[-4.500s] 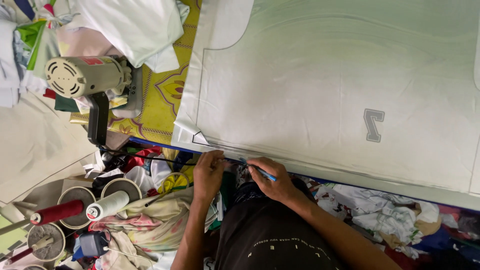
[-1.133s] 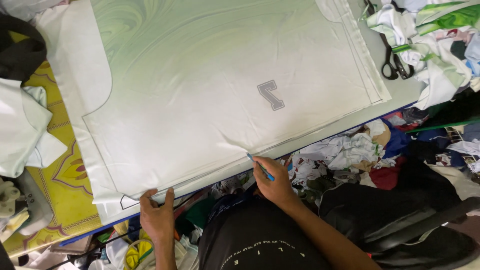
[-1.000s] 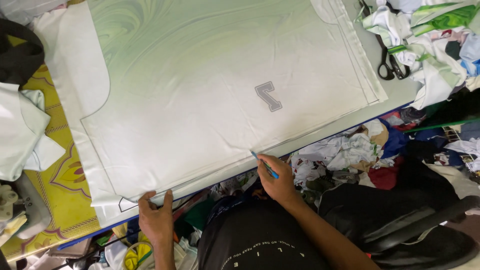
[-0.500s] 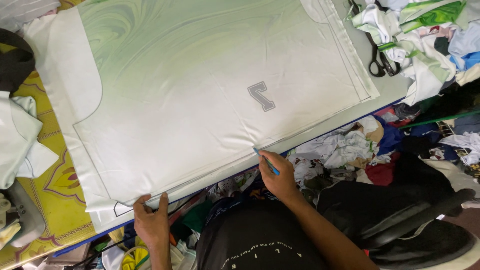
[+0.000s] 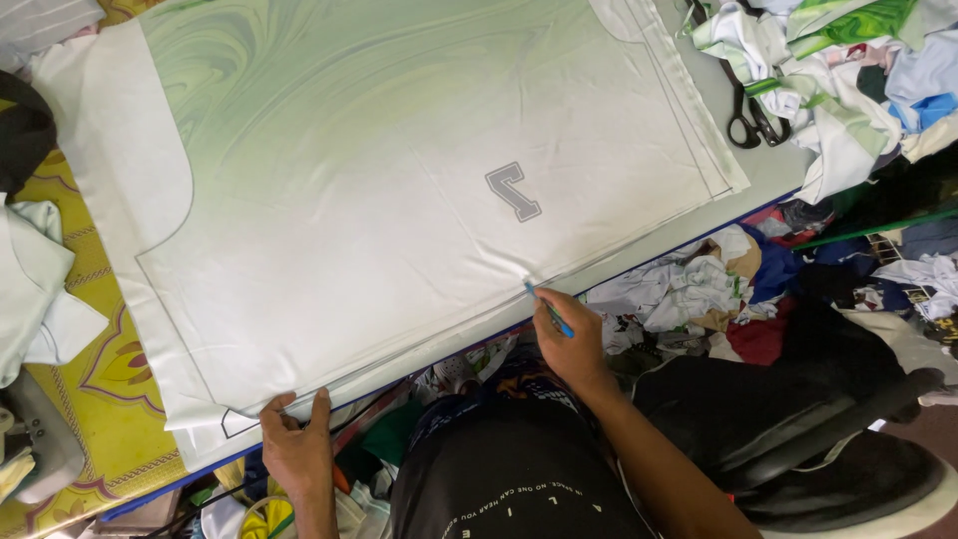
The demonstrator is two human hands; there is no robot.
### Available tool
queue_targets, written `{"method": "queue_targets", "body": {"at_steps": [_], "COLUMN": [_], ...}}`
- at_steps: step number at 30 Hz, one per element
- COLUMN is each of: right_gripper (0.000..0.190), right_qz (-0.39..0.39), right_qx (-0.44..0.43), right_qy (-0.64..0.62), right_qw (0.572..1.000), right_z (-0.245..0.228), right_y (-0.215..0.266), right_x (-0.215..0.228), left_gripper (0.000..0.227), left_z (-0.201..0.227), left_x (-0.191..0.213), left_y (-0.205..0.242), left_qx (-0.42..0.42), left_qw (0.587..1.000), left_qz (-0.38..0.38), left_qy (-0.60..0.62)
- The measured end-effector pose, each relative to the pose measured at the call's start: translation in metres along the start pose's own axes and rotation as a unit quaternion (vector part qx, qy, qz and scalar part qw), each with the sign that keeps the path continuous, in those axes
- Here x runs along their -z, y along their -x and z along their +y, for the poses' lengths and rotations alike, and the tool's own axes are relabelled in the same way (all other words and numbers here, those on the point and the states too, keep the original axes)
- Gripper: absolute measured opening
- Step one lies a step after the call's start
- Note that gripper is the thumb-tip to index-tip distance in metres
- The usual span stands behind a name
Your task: The person uses a measuring tape and a blue pen to mark measurements on a large piece of white fabric laid out on a table. They repeatedly position the tape along different edges and curves of the fabric, making marks to outline a pattern.
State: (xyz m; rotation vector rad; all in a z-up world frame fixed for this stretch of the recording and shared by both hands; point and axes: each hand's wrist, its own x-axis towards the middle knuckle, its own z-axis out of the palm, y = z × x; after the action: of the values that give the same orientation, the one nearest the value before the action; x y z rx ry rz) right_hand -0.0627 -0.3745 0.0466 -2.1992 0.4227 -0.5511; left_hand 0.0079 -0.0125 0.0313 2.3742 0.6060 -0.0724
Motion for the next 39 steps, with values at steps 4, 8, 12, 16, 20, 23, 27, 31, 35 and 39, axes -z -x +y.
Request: {"method": "queue_targets", "body": {"at_steps": [4, 8, 12, 16, 20, 23, 27, 31, 35, 39], "right_gripper": [0.021, 0.024, 0.019, 0.024, 0.019, 0.050, 0.022, 0.026, 0.016, 0.022], "right_qz": [0.042, 0.005, -0.056, -0.196, -0.353, -0.470, -0.582, -0.546, -0.455, -0.367], "right_qx": [-0.027, 0.031, -0.028, 0.027, 0.104, 0.033, -0.055, -0.050, -0.199, -0.326], "right_qy": [-0.014, -0.022, -0.163, -0.187, -0.239, -0.329, -0.303, -0.287, -0.108, -0.057], "right_qw": [0.999, 0.999, 0.985, 0.962, 0.899, 0.818, 0.752, 0.785, 0.861, 0.869], "right_z": [0.010, -0.017, -0.044, -0.067, -0.129, -0.135, -0.133, -0.091, -0.036, 0.045], "right_y": [-0.002, -0.011, -0.012, -0.007, -0.008, 0.001, -0.020, -0.026, -0.025, -0.024], "right_x": [0.010, 0.028, 0.010, -0.026, -0.039, -0.043, -0.015, 0.014, 0.050, 0.101], "left_gripper": [0.041, 0.042, 0.035, 0.027, 0.020, 0.035, 0.052, 0.048, 0.032, 0.026], "left_z": [-0.016, -0.020, -0.032, 0.023, 0.058, 0.093, 0.128, 0.148, 0.154, 0.179], "left_x": [-0.009, 0.005, 0.022, 0.067, 0.070, 0.052, 0.050, 0.053, 0.038, 0.028], "left_y": [-0.007, -0.008, -0.005, 0.023, 0.051, 0.067, 0.057, 0.027, -0.014, -0.040], "left_qx": [-0.015, -0.003, 0.083, 0.096, 0.061, 0.017, 0.058, -0.260, -0.225, -0.144], "left_qw": [1.000, 0.998, 0.986, 0.882, 0.730, 0.678, 0.734, 0.897, 0.949, 0.975], "left_qz": [0.001, -0.033, -0.034, -0.158, -0.297, -0.301, -0.322, -0.276, -0.195, -0.113], "left_qy": [-0.011, 0.052, 0.139, 0.433, 0.612, 0.670, 0.595, 0.227, 0.102, 0.126]}}
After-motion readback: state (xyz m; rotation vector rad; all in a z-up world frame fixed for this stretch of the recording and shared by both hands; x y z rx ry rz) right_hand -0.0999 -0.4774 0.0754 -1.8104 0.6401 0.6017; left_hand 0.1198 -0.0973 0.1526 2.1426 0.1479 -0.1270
